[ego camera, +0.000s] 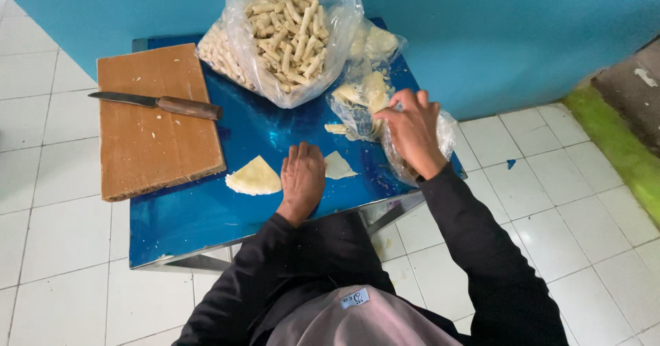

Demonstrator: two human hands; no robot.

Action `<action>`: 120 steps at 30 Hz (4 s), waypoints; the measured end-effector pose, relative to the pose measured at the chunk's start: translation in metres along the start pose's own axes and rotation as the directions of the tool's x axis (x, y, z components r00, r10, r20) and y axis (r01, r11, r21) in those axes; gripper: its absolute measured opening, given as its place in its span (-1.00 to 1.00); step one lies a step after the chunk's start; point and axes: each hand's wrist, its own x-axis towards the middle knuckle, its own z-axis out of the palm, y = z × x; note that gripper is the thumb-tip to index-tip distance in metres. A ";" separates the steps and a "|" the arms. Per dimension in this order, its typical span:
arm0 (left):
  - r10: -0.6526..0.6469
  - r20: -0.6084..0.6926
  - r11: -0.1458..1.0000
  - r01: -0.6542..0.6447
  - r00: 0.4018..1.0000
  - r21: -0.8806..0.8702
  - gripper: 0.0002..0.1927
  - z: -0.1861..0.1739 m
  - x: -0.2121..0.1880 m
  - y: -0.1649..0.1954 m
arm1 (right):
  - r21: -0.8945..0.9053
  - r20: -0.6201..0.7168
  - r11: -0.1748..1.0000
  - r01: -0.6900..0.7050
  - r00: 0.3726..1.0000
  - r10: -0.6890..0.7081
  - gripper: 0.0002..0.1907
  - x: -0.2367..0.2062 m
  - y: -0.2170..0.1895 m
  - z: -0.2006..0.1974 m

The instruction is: The person sits at a small blue table and cuts pieces from a sheet of dough by hand, then presses the dough pieces into a plastic-covered bowl of brown filling, working one piece at a time. A bag of rolled dough sticks and a knife on a wooden board sit on the table.

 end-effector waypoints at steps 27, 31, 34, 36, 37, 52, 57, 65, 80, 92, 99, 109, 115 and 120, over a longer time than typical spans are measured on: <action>-0.110 0.033 0.961 0.114 0.993 -0.251 -0.70 -0.044 -0.026 0.000 | 0.025 0.380 0.921 -0.389 0.856 0.351 -0.47 0.075 -0.026 0.059; -0.116 0.048 0.953 0.125 0.992 -0.277 -0.70 -0.043 -0.027 -0.003 | 0.022 0.331 0.935 -0.355 0.885 0.328 -0.59 0.075 -0.035 0.051; -0.102 0.033 0.950 0.107 0.994 -0.292 -0.71 -0.044 -0.030 -0.004 | -0.054 0.153 0.985 -0.166 0.973 0.173 -0.64 0.070 -0.039 0.052; -0.102 0.033 0.951 0.107 0.994 -0.289 -0.72 -0.044 -0.029 -0.004 | -0.122 0.094 0.991 -0.052 0.994 0.064 -0.72 0.069 -0.038 0.057; -0.098 0.028 0.951 0.102 0.995 -0.292 -0.71 -0.044 -0.029 -0.004 | -0.140 0.079 0.989 -0.039 0.996 0.050 -0.84 0.069 -0.037 0.059; -0.102 -0.070 0.945 0.075 0.992 -0.320 -0.61 -0.045 -0.036 0.002 | 0.336 0.135 0.942 0.021 0.988 -0.070 -0.39 -0.004 -0.068 0.026; -0.109 -0.071 0.942 0.081 0.991 -0.325 -0.63 -0.043 -0.037 0.005 | 0.277 0.224 0.961 0.015 0.971 -0.080 -0.38 -0.048 -0.095 0.050; -0.123 -0.066 0.932 0.093 0.990 -0.349 -0.62 -0.044 -0.037 0.005 | -0.124 0.144 0.966 0.226 0.967 -0.208 -0.61 -0.058 -0.084 0.055; -0.125 -0.087 0.925 0.084 0.988 -0.370 -0.59 -0.041 -0.042 0.000 | 0.134 0.218 0.984 0.116 0.965 -0.144 -0.36 -0.056 -0.088 0.021; -0.150 -0.097 0.915 0.101 0.984 -0.390 -0.60 -0.043 -0.041 0.001 | -0.181 0.315 0.977 -0.115 0.934 0.168 -0.86 -0.081 0.029 -0.027; -0.149 -0.107 0.917 0.096 0.983 -0.387 -0.61 -0.043 -0.041 0.001 | -0.019 0.232 0.994 -0.111 0.966 0.112 -0.88 -0.088 0.002 -0.017; -0.189 -0.078 0.879 0.133 0.979 -0.458 -0.57 -0.041 -0.038 -0.002 | 0.446 0.323 0.883 -0.148 0.946 -0.004 -0.94 -0.028 -0.054 -0.003; -0.190 -0.026 0.824 0.145 0.981 -0.548 -0.59 -0.036 -0.034 -0.009 | 0.467 0.087 0.859 0.211 0.955 -0.282 -0.92 -0.036 -0.104 0.056; -0.142 0.041 0.806 0.140 0.989 -0.576 -0.63 -0.032 -0.032 -0.015 | 0.265 0.097 0.895 0.358 0.914 -0.395 -0.47 -0.058 -0.091 0.047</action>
